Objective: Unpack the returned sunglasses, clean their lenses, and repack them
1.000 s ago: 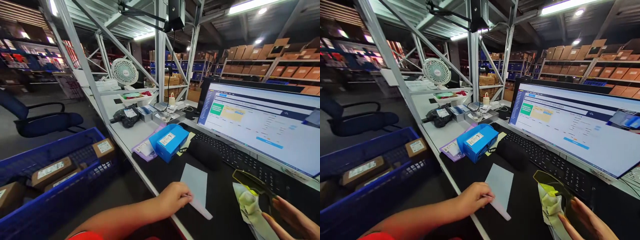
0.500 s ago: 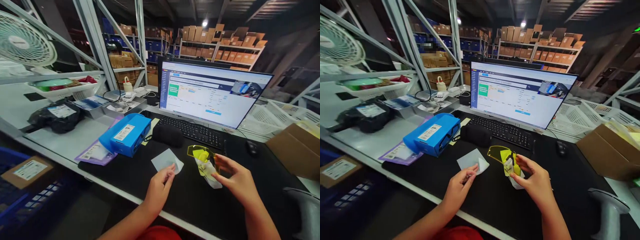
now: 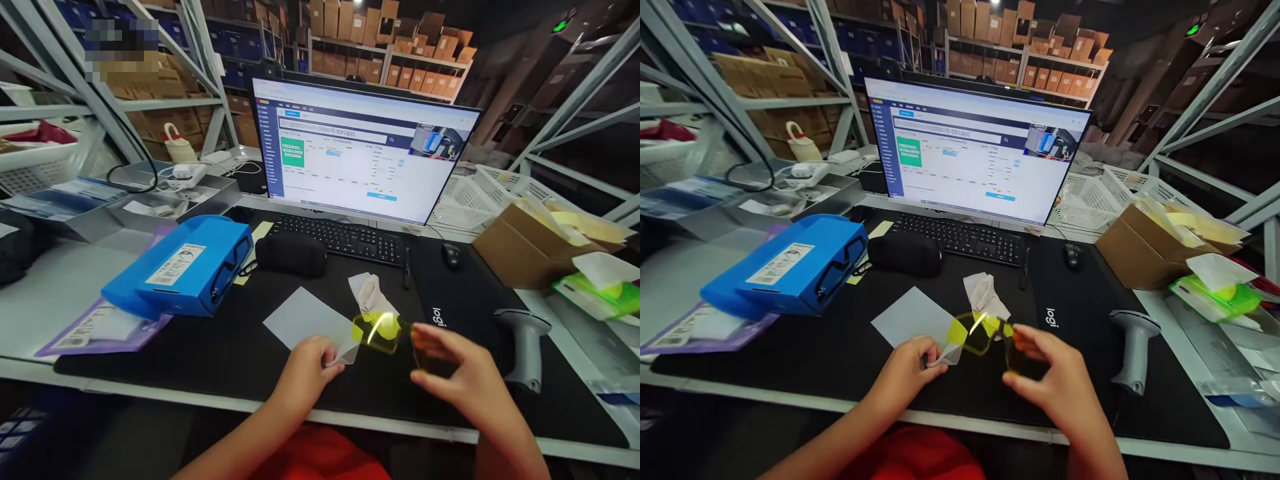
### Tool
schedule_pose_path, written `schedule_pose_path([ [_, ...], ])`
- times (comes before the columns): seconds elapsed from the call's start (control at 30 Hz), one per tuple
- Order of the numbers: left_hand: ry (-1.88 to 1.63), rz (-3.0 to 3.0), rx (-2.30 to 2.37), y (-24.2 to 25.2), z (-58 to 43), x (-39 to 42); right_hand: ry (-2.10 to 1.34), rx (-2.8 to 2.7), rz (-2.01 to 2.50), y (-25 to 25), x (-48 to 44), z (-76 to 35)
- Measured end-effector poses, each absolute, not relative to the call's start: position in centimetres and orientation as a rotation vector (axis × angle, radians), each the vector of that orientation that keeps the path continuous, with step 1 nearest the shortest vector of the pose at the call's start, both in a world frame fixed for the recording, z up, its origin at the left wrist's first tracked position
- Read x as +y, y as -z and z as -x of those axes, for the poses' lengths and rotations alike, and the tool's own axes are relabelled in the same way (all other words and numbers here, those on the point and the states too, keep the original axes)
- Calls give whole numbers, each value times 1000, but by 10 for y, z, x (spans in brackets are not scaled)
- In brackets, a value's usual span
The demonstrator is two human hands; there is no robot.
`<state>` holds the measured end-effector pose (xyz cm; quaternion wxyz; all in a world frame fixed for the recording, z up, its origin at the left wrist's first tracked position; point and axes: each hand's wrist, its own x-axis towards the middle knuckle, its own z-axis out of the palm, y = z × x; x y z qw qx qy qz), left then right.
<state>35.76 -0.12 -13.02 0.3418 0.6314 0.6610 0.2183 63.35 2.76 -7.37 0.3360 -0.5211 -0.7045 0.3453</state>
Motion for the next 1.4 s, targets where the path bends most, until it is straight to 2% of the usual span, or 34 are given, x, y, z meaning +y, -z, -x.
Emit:
schedule_pose_path([
  [0.17, -581, -1623, 1646, 132, -360, 2, -934, -1946, 1493, 100, -18, -638],
  [0.5, -627, -1655, 1560, 129, -360, -4, -424, -2021, 1636, 120, -25, -614],
  [0.83, -761, -1642, 1452, 123, -356, -10, -96, -2215, 1423, 115, -45, -610],
  [1.4, -846, -1554, 1400, 124, -354, -15, -94, -2182, 1494, 118, -60, -599],
])
